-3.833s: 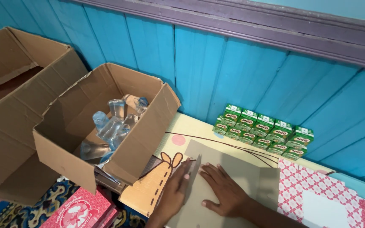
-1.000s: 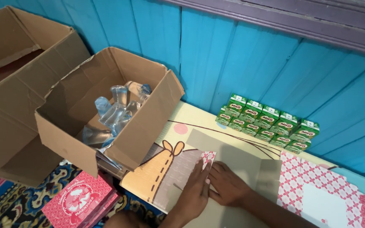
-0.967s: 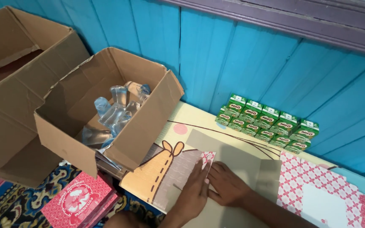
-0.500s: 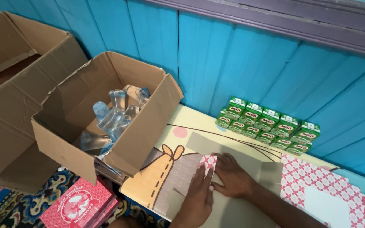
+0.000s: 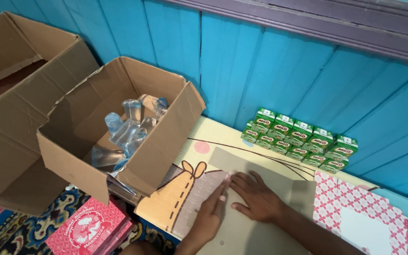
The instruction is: Folding and assembling cardboard boxes for packaging
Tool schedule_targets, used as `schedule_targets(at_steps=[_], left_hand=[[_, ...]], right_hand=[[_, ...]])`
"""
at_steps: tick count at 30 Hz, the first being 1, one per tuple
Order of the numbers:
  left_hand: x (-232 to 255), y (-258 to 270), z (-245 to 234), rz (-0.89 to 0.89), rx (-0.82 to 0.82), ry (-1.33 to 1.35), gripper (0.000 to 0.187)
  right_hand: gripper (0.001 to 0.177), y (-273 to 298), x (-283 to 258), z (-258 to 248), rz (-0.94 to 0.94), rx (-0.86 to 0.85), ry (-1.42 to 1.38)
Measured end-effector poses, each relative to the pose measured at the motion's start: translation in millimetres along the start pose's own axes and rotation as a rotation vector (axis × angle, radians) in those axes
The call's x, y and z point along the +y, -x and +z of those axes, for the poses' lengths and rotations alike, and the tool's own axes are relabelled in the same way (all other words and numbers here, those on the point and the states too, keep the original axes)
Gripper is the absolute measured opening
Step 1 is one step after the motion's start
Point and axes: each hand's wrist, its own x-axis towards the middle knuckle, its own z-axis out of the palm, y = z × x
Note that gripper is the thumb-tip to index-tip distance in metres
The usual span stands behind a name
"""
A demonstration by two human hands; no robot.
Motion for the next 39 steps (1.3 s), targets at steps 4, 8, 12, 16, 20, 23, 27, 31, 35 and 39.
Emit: schedule_targets(at_steps=[4, 8, 12, 16, 20, 23, 27, 31, 35, 39], left_hand=[[-17.0, 0.8, 15.8, 0.159, -0.031, -0.188, 0.051], [-0.8, -0.8, 5.9, 0.054, -0.033, -0.093, 0.054], [-0.9, -6.8, -11.4, -0.106, 0.009, -0.085, 0.054], [-10.1, -13.4, -24.7, -0.086, 0.121, -0.119, 0.051], [-5.1, -15.3, -35.3, -0.115, 0.197, -0.165, 0.054], [-6.3, -18.1, -39.6, -0.151, 0.227, -0.2, 0.056], [-20.3, -21.3, -40.6, -0.094, 0.268, -0.211, 0.056], [10.3, -12.1, -32.3, -0.066, 0.182, -0.236, 0.054], [27.2, -6.5, -18.6, 0.053, 0.169, -0.317, 0.048], [25.5, -9.4, -21.1, 0.035, 0.171, -0.342, 0.054]], right_hand=[[0.057, 0.8, -0.4, 1.3, -0.01, 0.044, 0.015], [0.067, -0.5, -5.1, -6.4, 0.001, -0.025, -0.027], [0.064, 4.2, -13.7, 4.4, -0.039, 0.064, 0.072], [0.061, 0.3, -35.8, -12.4, -0.025, -0.066, -0.073], [0.055, -1.1, -50.9, -13.8, -0.079, -0.044, -0.094], [0.054, -0.9, -57.7, -14.7, -0.096, -0.026, -0.113], [0.055, -1.1, -57.2, -12.6, -0.074, -0.041, -0.139], [0.055, -0.3, -57.7, -10.8, -0.076, -0.022, -0.136], [0.051, 1.8, -54.2, -8.9, -0.077, -0.015, -0.147], [0.054, 0.4, -35.4, -11.3, -0.005, -0.138, -0.176]])
